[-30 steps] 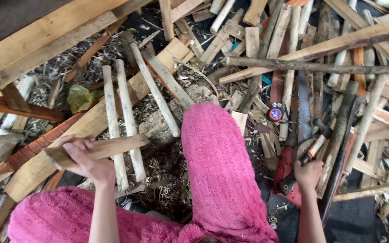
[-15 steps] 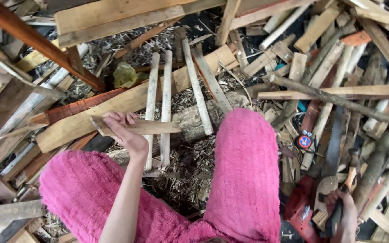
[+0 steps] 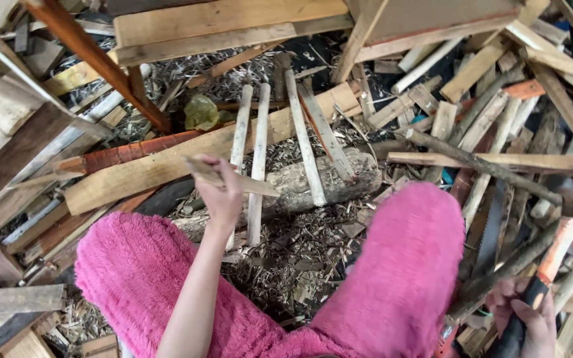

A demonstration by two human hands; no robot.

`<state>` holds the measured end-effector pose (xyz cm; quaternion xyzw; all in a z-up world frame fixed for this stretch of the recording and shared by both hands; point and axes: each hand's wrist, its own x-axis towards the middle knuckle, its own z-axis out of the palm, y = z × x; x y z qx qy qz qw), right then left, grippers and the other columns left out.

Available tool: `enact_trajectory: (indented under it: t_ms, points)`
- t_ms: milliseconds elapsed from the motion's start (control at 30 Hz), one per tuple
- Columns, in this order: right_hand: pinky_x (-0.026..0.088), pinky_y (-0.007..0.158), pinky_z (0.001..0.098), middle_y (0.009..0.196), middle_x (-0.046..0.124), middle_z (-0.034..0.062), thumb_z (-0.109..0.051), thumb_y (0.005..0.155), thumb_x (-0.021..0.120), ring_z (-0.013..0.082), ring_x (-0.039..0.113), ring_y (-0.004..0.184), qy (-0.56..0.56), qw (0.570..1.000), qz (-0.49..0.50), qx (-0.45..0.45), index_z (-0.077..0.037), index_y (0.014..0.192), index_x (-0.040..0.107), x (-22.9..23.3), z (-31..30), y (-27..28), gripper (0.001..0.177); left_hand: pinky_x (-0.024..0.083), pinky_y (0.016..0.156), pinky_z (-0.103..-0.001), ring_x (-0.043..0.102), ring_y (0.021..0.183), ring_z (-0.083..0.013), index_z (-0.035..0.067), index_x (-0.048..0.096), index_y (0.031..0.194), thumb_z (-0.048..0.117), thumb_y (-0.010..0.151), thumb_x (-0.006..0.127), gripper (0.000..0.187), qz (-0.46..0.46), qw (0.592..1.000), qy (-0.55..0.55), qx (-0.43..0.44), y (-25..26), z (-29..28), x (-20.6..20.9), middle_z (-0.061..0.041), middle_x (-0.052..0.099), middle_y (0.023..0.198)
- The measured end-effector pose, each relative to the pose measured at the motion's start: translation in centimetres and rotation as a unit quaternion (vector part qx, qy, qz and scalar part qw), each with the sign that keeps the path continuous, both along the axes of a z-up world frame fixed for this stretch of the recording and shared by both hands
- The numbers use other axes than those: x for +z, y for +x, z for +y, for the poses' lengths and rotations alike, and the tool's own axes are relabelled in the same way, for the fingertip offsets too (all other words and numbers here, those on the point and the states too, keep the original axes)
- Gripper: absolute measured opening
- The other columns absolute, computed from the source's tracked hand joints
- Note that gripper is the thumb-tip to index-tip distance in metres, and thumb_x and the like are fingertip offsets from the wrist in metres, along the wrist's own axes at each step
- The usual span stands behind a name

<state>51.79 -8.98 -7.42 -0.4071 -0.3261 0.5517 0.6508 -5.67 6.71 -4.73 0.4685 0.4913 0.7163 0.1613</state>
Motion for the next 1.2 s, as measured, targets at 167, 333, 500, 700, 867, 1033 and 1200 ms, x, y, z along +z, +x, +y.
enact_trajectory:
  t_ms: [167, 333, 500, 700, 867, 1033, 1200]
  points:
    - [0.031, 0.024, 0.0194, 0.114, 0.066, 0.0258, 0.001, 0.081, 0.048, 0.0088, 0.044, 0.034, -0.073, 0.98, -0.167, 0.077, -0.008, 0.136, 0.04, 7.8, 3.9, -10.0, 0.056, 0.041, 0.052, -0.023, 0.044, 0.061, -0.0139, 0.004, 0.039, 0.1, -0.014, 0.086, 0.05, 0.025, 0.159, 0.986, -0.013, 0.046, -0.6, -0.9, 1.1, -0.007, 0.045, 0.083]
    - [0.041, 0.025, 0.0231, 0.104, 0.076, 0.0226, 0.012, 0.085, 0.05, 0.0121, 0.049, 0.034, -0.05, 0.963, -0.197, 0.176, 0.0, 0.137, 0.05, 8.4, 7.0, -20.2, 0.054, 0.041, 0.053, -0.02, 0.043, 0.062, -0.012, 0.004, 0.038, 0.101, -0.014, 0.086, 0.053, 0.028, 0.184, 0.981, 0.027, 0.061, -2.3, -1.9, 1.8, -0.005, 0.043, 0.084]
    - [0.041, 0.03, 0.0216, 0.071, 0.071, 0.0072, -0.003, 0.091, 0.068, 0.0107, 0.05, 0.038, -0.118, 0.886, -0.346, 0.285, -0.003, 0.109, 0.069, 2.7, 8.9, -27.9, 0.018, 0.044, 0.051, -0.021, 0.046, 0.061, -0.0127, 0.001, 0.043, 0.102, -0.014, 0.084, 0.055, 0.026, 0.207, 0.975, 0.048, 0.063, -3.6, -2.0, 0.6, -0.006, 0.046, 0.083]
    - [0.041, 0.029, 0.0219, 0.072, 0.071, 0.0071, 0.012, 0.084, 0.063, 0.0111, 0.05, 0.038, -0.129, 0.863, -0.38, 0.306, -0.009, 0.138, 0.062, -1.5, 8.8, -31.6, 0.058, 0.046, 0.061, -0.024, 0.049, 0.069, -0.0147, -0.003, 0.045, 0.101, -0.01, 0.086, 0.057, 0.021, 0.199, 0.976, 0.001, 0.084, -3.6, -3.4, 2.7, -0.009, 0.048, 0.091]
    - [0.041, 0.031, 0.0232, 0.072, 0.07, 0.0105, 0.007, 0.088, 0.067, 0.0134, 0.051, 0.039, -0.184, 0.888, -0.337, 0.251, -0.005, 0.125, 0.069, -1.4, 8.5, -27.2, 0.039, 0.043, 0.056, -0.021, 0.047, 0.065, -0.0137, -0.002, 0.043, 0.101, -0.013, 0.083, 0.057, 0.024, 0.2, 0.975, 0.019, 0.097, -5.1, -2.7, 1.5, -0.007, 0.047, 0.082]
    - [0.039, 0.032, 0.0247, 0.076, 0.069, 0.0088, 0.009, 0.087, 0.06, 0.0134, 0.049, 0.042, -0.171, 0.869, -0.449, 0.121, -0.011, 0.148, 0.052, -0.7, 9.3, -24.5, 0.065, 0.044, 0.062, -0.021, 0.047, 0.07, -0.0143, 0.0, 0.044, 0.1, -0.012, 0.084, 0.058, 0.025, 0.18, 0.981, 0.036, 0.065, -5.1, -2.5, 1.2, -0.007, 0.046, 0.086]
    - [0.037, 0.034, 0.029, 0.081, 0.066, 0.0123, 0.008, 0.091, 0.059, 0.0169, 0.048, 0.042, -0.173, 0.933, -0.313, -0.033, 0.006, 0.111, 0.066, -2.3, 9.5, -20.1, 0.021, 0.037, 0.059, -0.024, 0.04, 0.064, -0.0119, 0.01, 0.037, 0.096, -0.001, 0.099, 0.046, 0.014, 0.034, 0.994, 0.024, 0.106, -2.5, -3.5, 3.6, -0.002, 0.042, 0.079]
